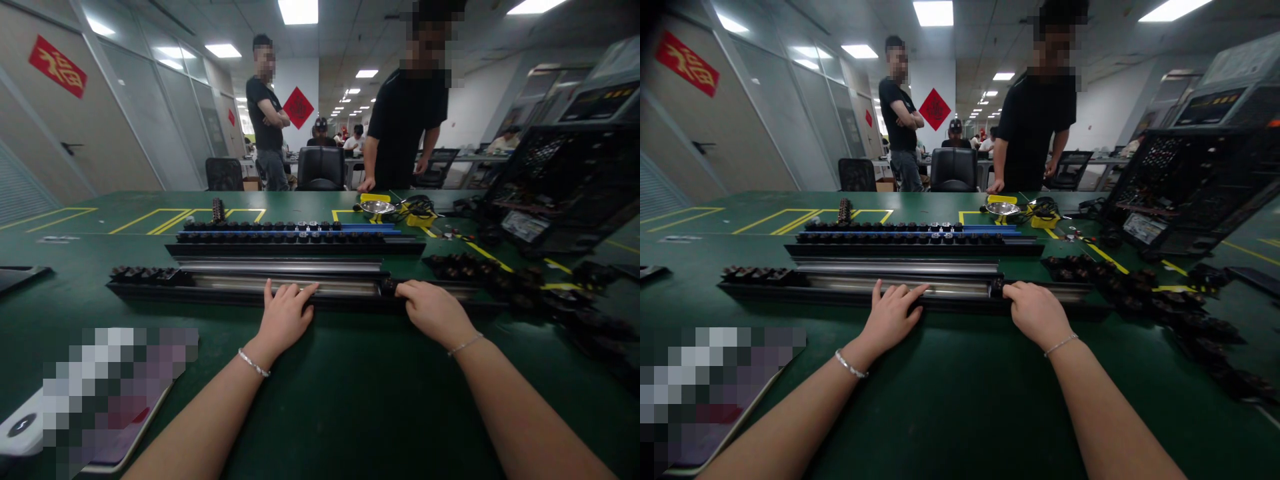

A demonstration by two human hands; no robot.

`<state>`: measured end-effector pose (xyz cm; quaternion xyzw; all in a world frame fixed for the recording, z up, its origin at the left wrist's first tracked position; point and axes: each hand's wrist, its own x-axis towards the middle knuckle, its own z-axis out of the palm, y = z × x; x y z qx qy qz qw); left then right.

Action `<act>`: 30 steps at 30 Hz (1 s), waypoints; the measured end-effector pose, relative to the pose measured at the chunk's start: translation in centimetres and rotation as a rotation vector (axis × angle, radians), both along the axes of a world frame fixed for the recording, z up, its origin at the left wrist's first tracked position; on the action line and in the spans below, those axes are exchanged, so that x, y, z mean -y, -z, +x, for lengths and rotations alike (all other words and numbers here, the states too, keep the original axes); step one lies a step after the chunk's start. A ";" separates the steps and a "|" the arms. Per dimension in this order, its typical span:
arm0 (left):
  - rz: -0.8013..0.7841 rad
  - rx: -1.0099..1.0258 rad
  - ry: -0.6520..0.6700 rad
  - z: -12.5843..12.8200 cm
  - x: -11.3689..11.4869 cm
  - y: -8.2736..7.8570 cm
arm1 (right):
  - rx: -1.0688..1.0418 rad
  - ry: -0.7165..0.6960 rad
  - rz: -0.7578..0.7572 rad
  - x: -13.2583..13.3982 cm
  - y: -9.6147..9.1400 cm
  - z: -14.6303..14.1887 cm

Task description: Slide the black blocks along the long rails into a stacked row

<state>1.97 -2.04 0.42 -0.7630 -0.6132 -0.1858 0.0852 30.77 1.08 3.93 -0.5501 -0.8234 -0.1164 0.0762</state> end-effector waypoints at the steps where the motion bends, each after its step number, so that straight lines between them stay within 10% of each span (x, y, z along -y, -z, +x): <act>1: -0.002 0.002 0.002 0.0 0.0 0.0 | -0.004 0.007 0.003 0.0 0.0 0.1; 13: 0.006 0.005 0.010 -0.1 -0.1 0.1 | -0.098 0.059 0.038 -0.5 0.2 1.8; 21: 0.017 0.018 0.014 -0.1 -0.1 0.3 | -0.568 0.218 0.199 -1.1 2.0 -0.4; 30: 0.029 0.003 0.008 -0.1 -0.2 0.4 | -0.479 0.235 0.174 -1.6 2.5 -1.6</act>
